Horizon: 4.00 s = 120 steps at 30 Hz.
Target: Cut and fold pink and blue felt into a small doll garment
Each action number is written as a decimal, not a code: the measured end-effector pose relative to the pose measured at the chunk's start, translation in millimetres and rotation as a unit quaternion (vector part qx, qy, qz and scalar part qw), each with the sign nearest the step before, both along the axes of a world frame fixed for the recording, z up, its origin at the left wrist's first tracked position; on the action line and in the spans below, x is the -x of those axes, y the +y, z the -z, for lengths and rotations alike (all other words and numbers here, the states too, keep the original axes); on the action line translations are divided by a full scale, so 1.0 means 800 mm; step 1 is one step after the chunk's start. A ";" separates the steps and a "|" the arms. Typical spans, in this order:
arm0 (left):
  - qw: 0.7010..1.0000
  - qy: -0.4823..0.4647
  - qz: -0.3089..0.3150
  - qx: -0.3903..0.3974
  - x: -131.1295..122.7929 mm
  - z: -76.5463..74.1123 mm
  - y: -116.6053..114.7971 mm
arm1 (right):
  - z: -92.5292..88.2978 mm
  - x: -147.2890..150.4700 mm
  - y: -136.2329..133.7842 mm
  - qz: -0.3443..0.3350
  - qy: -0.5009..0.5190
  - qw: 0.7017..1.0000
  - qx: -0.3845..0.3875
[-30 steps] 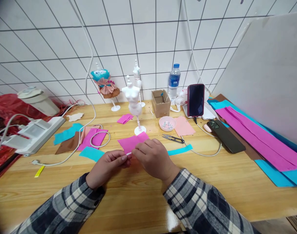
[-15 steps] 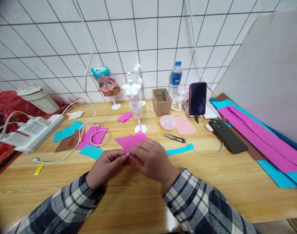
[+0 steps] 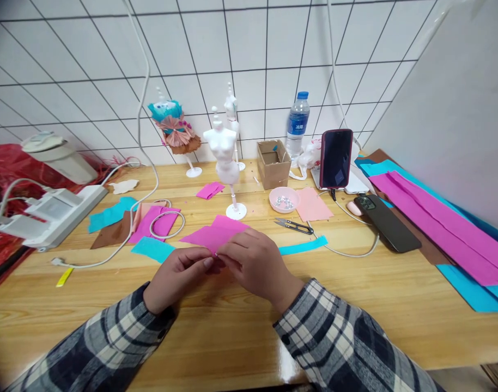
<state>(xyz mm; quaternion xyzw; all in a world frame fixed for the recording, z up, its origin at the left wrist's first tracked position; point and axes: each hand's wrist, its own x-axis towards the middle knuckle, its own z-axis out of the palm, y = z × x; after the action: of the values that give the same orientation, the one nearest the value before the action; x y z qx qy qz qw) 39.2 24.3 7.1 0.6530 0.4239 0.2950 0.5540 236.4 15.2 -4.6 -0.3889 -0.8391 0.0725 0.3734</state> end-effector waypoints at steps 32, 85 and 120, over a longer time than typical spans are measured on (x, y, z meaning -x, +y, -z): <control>0.995 0.048 -0.020 -0.091 -0.002 -0.002 0.002 | -0.004 0.002 -0.003 -0.007 0.046 0.999 0.022; 0.973 -0.203 -0.081 0.070 0.005 0.012 0.002 | 0.006 0.001 0.021 0.109 0.412 0.818 0.385; 0.811 -0.540 -0.195 0.111 0.060 -0.038 0.029 | 0.033 -0.005 0.038 0.199 0.518 0.758 0.343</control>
<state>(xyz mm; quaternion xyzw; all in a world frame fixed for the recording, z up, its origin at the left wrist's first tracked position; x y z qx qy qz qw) -9.1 47.7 37.4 0.2266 0.2045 0.6530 0.6932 240.8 45.6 -31.3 -0.5523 -0.3408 0.4699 0.5984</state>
